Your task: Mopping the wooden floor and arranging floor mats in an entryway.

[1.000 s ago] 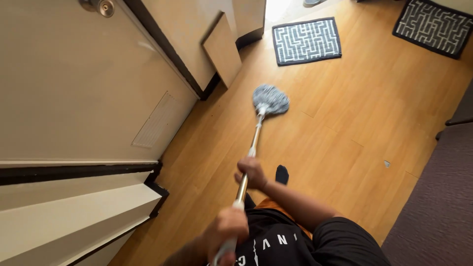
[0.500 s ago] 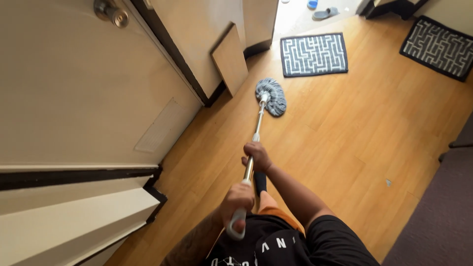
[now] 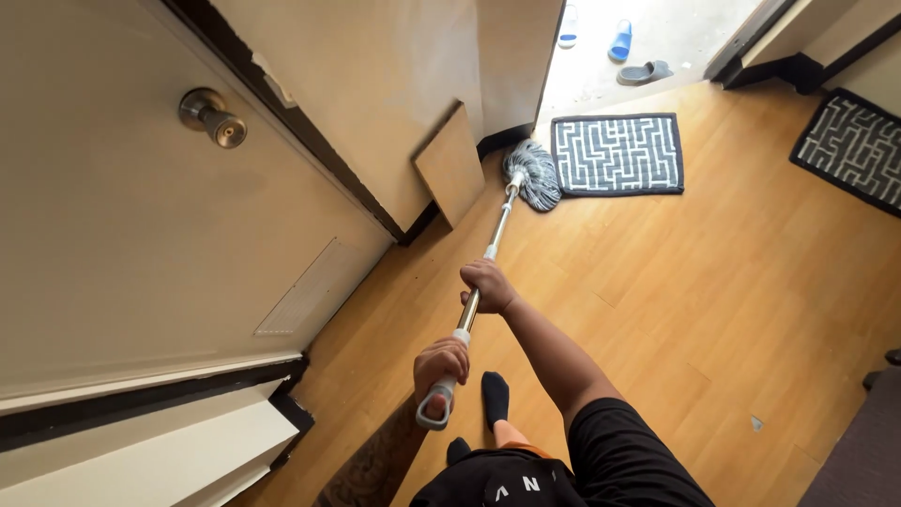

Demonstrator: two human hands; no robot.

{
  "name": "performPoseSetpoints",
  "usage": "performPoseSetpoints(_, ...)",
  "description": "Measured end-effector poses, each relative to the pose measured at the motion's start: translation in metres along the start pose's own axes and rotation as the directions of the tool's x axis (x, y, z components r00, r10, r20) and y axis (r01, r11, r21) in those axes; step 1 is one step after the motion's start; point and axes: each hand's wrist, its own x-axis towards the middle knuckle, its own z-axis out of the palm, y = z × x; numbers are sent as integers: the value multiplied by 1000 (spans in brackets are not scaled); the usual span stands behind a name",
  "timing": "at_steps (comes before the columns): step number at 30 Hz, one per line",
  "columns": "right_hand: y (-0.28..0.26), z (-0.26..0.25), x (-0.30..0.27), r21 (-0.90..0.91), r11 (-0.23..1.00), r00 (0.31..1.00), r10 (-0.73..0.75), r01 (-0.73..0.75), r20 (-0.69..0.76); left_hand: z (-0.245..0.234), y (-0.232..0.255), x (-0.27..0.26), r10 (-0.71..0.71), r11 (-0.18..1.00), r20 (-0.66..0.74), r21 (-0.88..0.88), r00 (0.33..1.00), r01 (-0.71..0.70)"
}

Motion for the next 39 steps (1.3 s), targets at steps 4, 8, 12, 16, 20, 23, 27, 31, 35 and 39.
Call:
performPoseSetpoints(4, 21, -14, 21, -11, 1000, 1000, 18, -17, 25, 3, -13, 16, -8, 1000, -41, -4, 999, 7)
performPoseSetpoints(8, 14, -11, -1, -4, 999, 999, 34, -34, 6, 14, 1, 8, -8, 1000, 26, 2, 1000, 7)
performPoseSetpoints(12, -36, -33, -31, 68, 997, 999, 47, -48, 12, 36, 38, 3, 10, 1000, 151, -12, 988, -9)
performPoseSetpoints(16, -20, -46, -20, 93, 995, 999, 31, -33, 23, 39, 25, 27, 39, 998, 263, -65, 964, -23)
performPoseSetpoints(20, 18, -49, -3, 40, 999, 992, 39, -34, -122, 43, -12, 49, 113, 992, 233, -87, 966, -95)
performPoseSetpoints(23, 40, -52, 4, -2, 999, 989, 44, -44, -145, 39, -26, 58, 41, 999, 281, -24, 959, -36)
performPoseSetpoints(27, 45, -47, 8, -23, 999, 991, 36, -39, -126, 34, -23, 60, 2, 1000, 289, 10, 957, -5)
performPoseSetpoints(31, 21, -43, -1, -13, 996, 990, 88, -90, -107, 30, -1, 49, -50, 998, 338, 51, 940, 35)
performPoseSetpoints(35, -18, -26, -30, -3, 996, 991, 90, -91, -103, 31, 33, 14, -60, 998, 361, 35, 931, 51)
performPoseSetpoints(39, -76, 2, -67, 28, 992, 987, 123, -121, -107, 20, 70, -37, -92, 996, 412, 51, 907, 78)
